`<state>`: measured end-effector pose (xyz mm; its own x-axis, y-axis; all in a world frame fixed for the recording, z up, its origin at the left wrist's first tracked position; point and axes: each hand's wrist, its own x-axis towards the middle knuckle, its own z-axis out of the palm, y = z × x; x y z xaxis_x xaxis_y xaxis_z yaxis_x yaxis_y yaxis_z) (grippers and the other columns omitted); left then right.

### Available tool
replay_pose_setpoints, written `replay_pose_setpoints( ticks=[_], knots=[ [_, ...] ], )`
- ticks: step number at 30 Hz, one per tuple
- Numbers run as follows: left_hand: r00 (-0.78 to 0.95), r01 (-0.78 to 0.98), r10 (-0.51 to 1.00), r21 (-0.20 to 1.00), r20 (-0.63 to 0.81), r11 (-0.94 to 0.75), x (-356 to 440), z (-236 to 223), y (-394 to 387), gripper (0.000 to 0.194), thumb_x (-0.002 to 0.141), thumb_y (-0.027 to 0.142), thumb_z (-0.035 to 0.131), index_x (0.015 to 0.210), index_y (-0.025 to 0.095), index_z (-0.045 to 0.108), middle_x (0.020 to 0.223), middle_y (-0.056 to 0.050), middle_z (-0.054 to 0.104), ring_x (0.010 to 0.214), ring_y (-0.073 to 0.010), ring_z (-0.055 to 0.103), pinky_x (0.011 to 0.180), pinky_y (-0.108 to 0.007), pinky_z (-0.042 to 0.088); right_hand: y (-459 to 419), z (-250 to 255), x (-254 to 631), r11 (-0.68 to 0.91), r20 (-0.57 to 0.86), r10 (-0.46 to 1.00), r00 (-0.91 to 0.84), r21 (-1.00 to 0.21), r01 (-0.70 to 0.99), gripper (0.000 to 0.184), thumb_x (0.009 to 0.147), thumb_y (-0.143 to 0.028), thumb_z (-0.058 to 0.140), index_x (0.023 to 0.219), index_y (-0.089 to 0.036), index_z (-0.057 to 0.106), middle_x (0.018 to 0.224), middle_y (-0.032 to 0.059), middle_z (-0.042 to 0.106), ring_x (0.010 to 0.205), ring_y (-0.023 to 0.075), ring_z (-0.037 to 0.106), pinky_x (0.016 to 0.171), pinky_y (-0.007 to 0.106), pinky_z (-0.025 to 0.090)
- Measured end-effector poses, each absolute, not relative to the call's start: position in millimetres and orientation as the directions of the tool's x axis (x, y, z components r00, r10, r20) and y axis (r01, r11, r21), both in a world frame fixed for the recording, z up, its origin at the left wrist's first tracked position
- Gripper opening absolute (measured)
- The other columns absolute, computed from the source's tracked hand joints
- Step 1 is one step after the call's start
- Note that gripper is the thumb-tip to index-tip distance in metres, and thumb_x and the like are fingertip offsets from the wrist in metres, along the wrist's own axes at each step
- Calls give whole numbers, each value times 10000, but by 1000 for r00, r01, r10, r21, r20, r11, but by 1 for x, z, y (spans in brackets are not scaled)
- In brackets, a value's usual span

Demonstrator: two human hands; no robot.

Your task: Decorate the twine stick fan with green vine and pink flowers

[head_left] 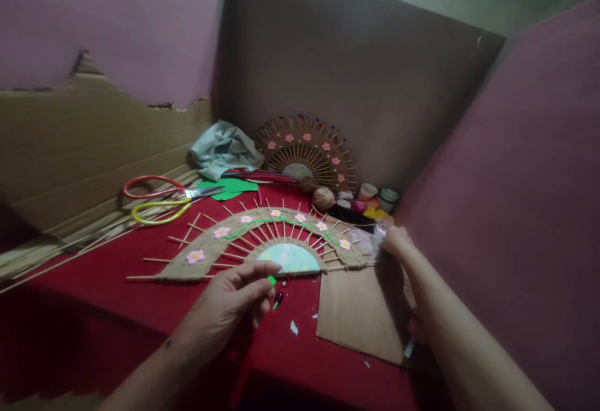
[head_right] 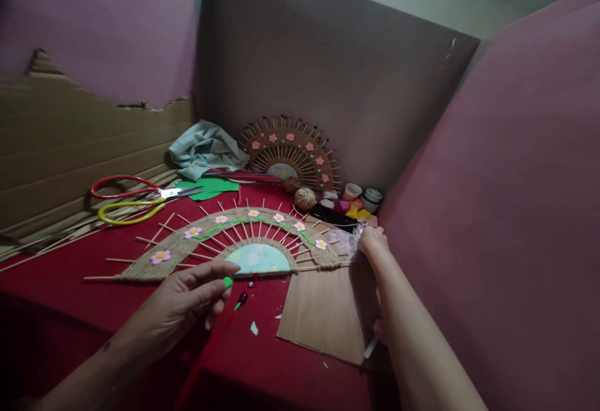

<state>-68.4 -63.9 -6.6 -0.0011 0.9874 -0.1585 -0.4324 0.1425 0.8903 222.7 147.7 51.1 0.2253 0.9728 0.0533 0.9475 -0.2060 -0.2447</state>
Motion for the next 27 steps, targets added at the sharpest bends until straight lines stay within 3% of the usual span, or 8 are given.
replay_pose_setpoints(
  ticks=[6, 9, 11, 13, 16, 19, 22, 27],
  knots=[
    [55, -373, 991, 919, -118, 130, -63, -5, -58, 212, 720, 333, 707, 809, 152, 643, 582, 12, 593, 430, -70, 488, 416, -181, 378, 95, 72, 161, 116, 140, 989, -46, -547, 829, 254, 893, -200, 514, 1127, -132, 583, 1234, 147, 557, 1118, 240, 535, 936, 393, 431],
    [4, -264, 999, 963, -49, 48, -58, 2, -55, 147, 734, 294, 681, 778, 157, 650, 576, 11, 584, 465, -85, 481, 459, -203, 381, 54, 65, 122, 245, 54, 950, -307, -738, 629, 280, 895, -372, 481, 991, -163, 642, 905, 74, 692, 795, 188, 657, 717, 311, 520],
    [-58, -121, 994, 987, 97, -103, -56, 8, -55, 87, 737, 250, 669, 735, 163, 666, 643, -5, 599, 590, -118, 529, 574, -240, 433, 31, 52, 104, 233, 6, 900, -435, -851, 471, 411, 902, -495, 392, 950, -167, 637, 788, 50, 691, 634, 154, 649, 602, 289, 523],
    [-96, 69, 951, 955, 293, -287, -53, 12, -53, 60, 739, 221, 666, 698, 178, 676, 724, -17, 601, 737, -155, 549, 702, -286, 450, 16, 39, 95, -26, -62, 814, -578, -997, 71, 440, 839, -560, 488, 948, -161, 637, 740, 47, 679, 594, 144, 630, 579, 287, 513],
    [-39, 363, 856, 805, 516, -468, -50, 12, -47, 73, 766, 209, 649, 697, 190, 664, 745, -16, 552, 790, -173, 519, 743, -316, 436, 9, 26, 94, -313, -78, 708, -702, -926, -213, 378, 775, -513, 626, 874, -152, 675, 718, 38, 667, 602, 129, 613, 579, 268, 510],
    [100, 586, 783, 599, 614, -546, -49, 11, -35, 78, 825, 180, 573, 795, 182, 645, 786, -27, 528, 802, -180, 487, 737, -325, 421, 9, 22, 99, -395, -78, 697, -713, -872, -291, 247, 718, -345, 731, 841, -133, 702, 707, 36, 668, 616, 128, 612, 594, 268, 524],
    [198, 666, 776, 499, 599, -555, -49, 16, -24, 68, 827, 158, 557, 885, 164, 592, 845, -39, 550, 824, -188, 488, 749, -334, 419, 14, 20, 103, -411, -138, 762, -633, -859, -307, 293, 618, -246, 803, 868, -124, 710, 714, 55, 695, 595, 150, 633, 577, 288, 532],
    [244, 687, 840, 525, 484, -502, -53, 22, -18, 207, 831, 231, 578, 1015, 155, 521, 915, -47, 560, 846, -190, 510, 758, -335, 442, 29, 18, 111, -337, -148, 886, -439, -857, -391, 290, 547, -221, 841, 787, -129, 705, 675, 58, 709, 565, 141, 640, 529, 244, 510]
  ],
)
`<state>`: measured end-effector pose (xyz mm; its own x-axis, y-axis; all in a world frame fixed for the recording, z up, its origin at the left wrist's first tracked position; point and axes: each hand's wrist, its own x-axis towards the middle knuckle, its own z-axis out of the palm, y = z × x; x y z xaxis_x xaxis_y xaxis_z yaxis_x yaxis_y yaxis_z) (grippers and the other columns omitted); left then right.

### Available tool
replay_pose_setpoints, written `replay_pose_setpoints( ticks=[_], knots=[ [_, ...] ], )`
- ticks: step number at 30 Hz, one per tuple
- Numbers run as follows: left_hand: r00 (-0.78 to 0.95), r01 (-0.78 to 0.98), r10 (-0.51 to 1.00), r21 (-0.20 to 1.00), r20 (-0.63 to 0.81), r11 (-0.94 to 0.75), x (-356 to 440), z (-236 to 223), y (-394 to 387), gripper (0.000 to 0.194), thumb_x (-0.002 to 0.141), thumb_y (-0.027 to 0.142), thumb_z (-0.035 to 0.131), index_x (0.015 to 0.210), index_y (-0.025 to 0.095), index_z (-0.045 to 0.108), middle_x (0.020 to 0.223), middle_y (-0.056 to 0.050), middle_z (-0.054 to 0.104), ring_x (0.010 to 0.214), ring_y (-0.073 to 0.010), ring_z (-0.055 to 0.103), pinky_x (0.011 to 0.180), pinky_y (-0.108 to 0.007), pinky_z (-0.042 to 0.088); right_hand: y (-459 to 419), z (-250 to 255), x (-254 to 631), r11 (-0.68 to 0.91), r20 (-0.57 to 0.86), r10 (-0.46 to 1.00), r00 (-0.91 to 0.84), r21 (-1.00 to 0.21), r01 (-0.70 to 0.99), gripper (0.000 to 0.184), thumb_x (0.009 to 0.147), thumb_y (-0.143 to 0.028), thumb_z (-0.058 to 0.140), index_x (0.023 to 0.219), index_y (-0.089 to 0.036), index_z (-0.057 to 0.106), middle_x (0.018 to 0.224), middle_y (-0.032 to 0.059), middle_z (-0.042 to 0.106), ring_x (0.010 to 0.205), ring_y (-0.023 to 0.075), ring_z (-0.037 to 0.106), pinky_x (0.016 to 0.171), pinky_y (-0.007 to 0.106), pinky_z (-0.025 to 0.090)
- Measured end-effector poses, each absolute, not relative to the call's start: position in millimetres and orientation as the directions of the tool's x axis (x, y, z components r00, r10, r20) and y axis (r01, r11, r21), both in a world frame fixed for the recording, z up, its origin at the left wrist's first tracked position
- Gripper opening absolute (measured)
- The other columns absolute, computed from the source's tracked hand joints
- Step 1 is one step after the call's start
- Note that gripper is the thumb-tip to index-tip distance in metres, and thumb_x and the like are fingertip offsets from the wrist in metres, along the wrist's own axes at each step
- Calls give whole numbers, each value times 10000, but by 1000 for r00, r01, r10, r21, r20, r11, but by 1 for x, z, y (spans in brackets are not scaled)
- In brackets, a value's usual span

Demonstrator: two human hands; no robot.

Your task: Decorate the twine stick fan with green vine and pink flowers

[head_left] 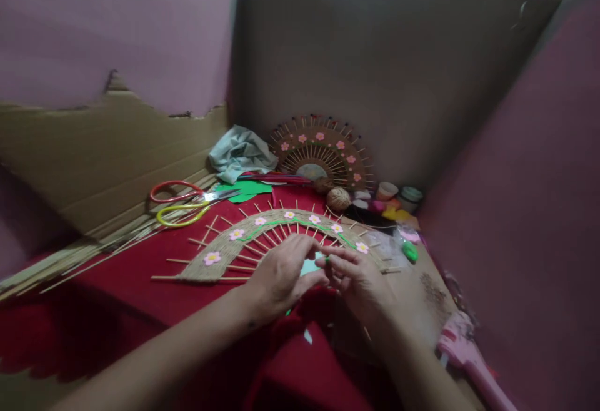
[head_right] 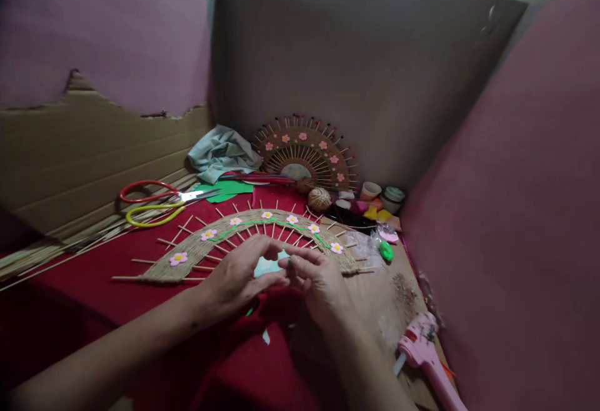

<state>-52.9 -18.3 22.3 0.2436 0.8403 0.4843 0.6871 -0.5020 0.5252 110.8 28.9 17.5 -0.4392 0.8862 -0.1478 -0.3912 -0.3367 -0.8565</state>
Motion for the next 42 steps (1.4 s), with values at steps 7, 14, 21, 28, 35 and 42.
replay_pose_setpoints(
  ticks=[7, 14, 21, 28, 35, 42],
  knots=[
    [450, 841, 818, 140, 359, -523, -60, 1, -5, 77, 853, 166, 487, 886, 133, 548, 1004, -106, 568, 949, -239, 505, 834, -403, 437, 48, 11, 120, -222, -92, 958, -272, -839, -497, 291, 532, -221, 836, 773, -135, 698, 577, -17, 625, 445, 73, 514, 411, 182, 405],
    [517, 838, 775, -30, 363, -545, -66, -3, 11, 193, 908, 118, 384, 896, 132, 576, 918, -100, 596, 871, -213, 521, 812, -378, 445, 48, 2, 115, -228, -87, 954, -285, -831, -508, 289, 602, -268, 798, 831, -121, 700, 625, 9, 619, 484, 87, 527, 429, 198, 421],
    [527, 847, 799, -100, 289, -522, -68, 15, 13, 220, 868, 69, 368, 837, 123, 580, 869, -112, 619, 769, -213, 546, 698, -354, 462, 49, -1, 112, -226, -98, 959, -267, -832, -507, 333, 526, -209, 837, 801, -105, 682, 601, 3, 617, 466, 82, 529, 438, 199, 427],
    [839, 466, 393, -124, 375, -876, -13, 20, -7, 58, 818, 148, 499, 783, 151, 545, 724, -50, 623, 619, -177, 535, 550, -317, 421, 48, 2, 110, -126, -56, 988, -143, -827, -548, 290, 580, -312, 822, 692, -183, 587, 446, -82, 494, 373, 62, 416, 362, 174, 335],
    [841, 222, 178, -26, 511, -975, 9, -33, -4, 173, 858, 264, 499, 732, 169, 568, 545, -15, 573, 472, -142, 484, 394, -308, 314, 48, 6, 113, -134, -57, 986, -155, -828, -544, 289, 669, -382, 764, 787, -141, 655, 594, 6, 631, 431, 83, 519, 382, 184, 392],
    [811, 277, 324, 168, 487, -946, -2, -44, -2, 336, 920, 419, 410, 687, 226, 556, 471, 3, 518, 365, -114, 325, 343, -299, 205, 43, 7, 108, -164, -64, 976, -207, -842, -514, 387, 604, -254, 810, 942, -167, 641, 727, 35, 702, 506, 120, 606, 455, 229, 495]
  ],
)
